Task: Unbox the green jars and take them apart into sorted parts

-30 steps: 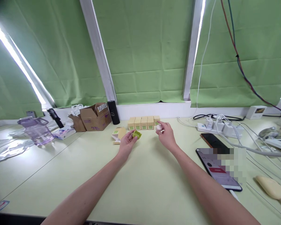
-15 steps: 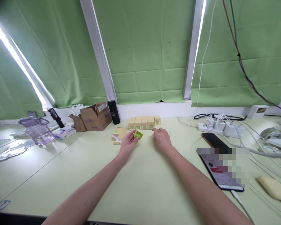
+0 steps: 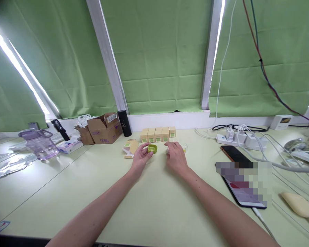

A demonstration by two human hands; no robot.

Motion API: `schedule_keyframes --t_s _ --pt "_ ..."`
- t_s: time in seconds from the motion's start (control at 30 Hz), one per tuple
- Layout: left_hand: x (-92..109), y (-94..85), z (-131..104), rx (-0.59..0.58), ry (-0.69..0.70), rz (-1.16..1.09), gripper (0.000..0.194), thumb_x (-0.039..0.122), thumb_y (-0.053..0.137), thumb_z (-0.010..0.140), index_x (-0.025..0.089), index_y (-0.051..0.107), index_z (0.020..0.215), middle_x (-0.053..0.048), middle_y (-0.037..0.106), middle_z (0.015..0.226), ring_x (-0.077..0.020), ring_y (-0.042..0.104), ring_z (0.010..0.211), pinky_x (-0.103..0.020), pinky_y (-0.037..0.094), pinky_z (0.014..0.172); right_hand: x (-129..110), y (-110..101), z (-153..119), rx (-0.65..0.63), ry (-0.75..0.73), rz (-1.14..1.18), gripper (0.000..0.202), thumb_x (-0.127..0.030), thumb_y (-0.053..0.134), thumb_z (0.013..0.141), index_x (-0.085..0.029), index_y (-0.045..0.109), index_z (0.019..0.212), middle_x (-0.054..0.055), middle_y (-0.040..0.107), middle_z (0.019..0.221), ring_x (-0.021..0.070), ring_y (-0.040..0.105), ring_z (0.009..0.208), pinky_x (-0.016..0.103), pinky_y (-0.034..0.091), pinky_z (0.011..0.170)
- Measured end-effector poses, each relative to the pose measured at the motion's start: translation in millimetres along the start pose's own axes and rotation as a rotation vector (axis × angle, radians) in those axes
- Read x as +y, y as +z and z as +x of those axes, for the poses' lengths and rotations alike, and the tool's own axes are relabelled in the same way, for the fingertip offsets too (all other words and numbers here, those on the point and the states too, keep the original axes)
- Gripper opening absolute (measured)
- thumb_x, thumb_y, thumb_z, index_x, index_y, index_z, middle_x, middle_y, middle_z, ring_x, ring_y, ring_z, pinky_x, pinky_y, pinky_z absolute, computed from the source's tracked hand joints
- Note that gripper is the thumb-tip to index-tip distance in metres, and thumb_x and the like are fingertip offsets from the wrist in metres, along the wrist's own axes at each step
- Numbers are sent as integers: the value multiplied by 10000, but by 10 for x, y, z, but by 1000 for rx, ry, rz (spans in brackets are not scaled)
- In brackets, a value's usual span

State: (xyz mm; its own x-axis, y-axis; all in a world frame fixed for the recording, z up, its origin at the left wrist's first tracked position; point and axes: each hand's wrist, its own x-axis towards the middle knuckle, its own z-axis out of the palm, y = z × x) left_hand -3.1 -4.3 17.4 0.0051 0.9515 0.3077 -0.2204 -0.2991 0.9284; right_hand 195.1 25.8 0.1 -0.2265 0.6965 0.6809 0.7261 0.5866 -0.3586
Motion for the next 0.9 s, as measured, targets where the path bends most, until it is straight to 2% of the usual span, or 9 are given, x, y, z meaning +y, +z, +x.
schedule_keyframes --t_s 0.07,0.17,0.33,0.47,0.57,0.73,0.9 --pt "29 20 -20 -12 5 -9 567 361 876 747 196 554 1184 -98 780 1064 -220 731 1020 -395 512 993 -138 -28 -66 6 -40 101 499 -33 554 784 -212 570 1250 117 674 1159 311 579 1135 508 541 938" --pt "69 56 -50 -33 6 -18 564 386 876 754 202 536 1164 -98 784 1059 -223 735 1024 -396 504 994 -306 -58 -163 9 -80 221 606 -62 555 814 -244 476 1387 116 617 1311 299 560 1218 521 553 986" --pt "108 113 -91 -79 -25 -24 563 406 871 770 208 495 1139 -108 791 1044 -242 744 1035 -411 500 989 -396 -57 -232 59 -117 281 676 -95 569 848 -284 372 1467 92 541 1454 296 468 1346 536 529 1060" --pt "125 151 -129 -149 -81 -14 568 450 874 759 213 469 1078 -120 792 1036 -261 744 1036 -410 522 930 -401 -56 -229 121 -163 299 634 -128 590 867 -269 371 1444 118 550 1402 303 487 1308 541 537 1038" --pt "122 178 -163 -221 -110 14 542 500 846 779 211 464 1032 -134 790 1029 -274 744 1036 -419 525 915 -412 -64 -231 183 -183 298 531 -155 574 894 -254 404 1388 133 564 1312 308 513 1250 550 549 997" --pt "107 223 -197 -310 -126 71 507 588 778 811 200 499 979 -106 786 904 -242 755 887 -371 527 848 -406 -77 -240 218 -122 299 399 -182 536 904 -247 456 1290 133 552 1241 310 540 1172 546 570 918" --pt "137 245 -192 -294 -87 134 515 611 763 811 188 566 1028 -95 777 863 -250 747 866 -359 525 825 -382 -104 -235 182 -71 310 389 -192 565 880 -252 470 1252 125 547 1227 312 525 1169 541 548 947"
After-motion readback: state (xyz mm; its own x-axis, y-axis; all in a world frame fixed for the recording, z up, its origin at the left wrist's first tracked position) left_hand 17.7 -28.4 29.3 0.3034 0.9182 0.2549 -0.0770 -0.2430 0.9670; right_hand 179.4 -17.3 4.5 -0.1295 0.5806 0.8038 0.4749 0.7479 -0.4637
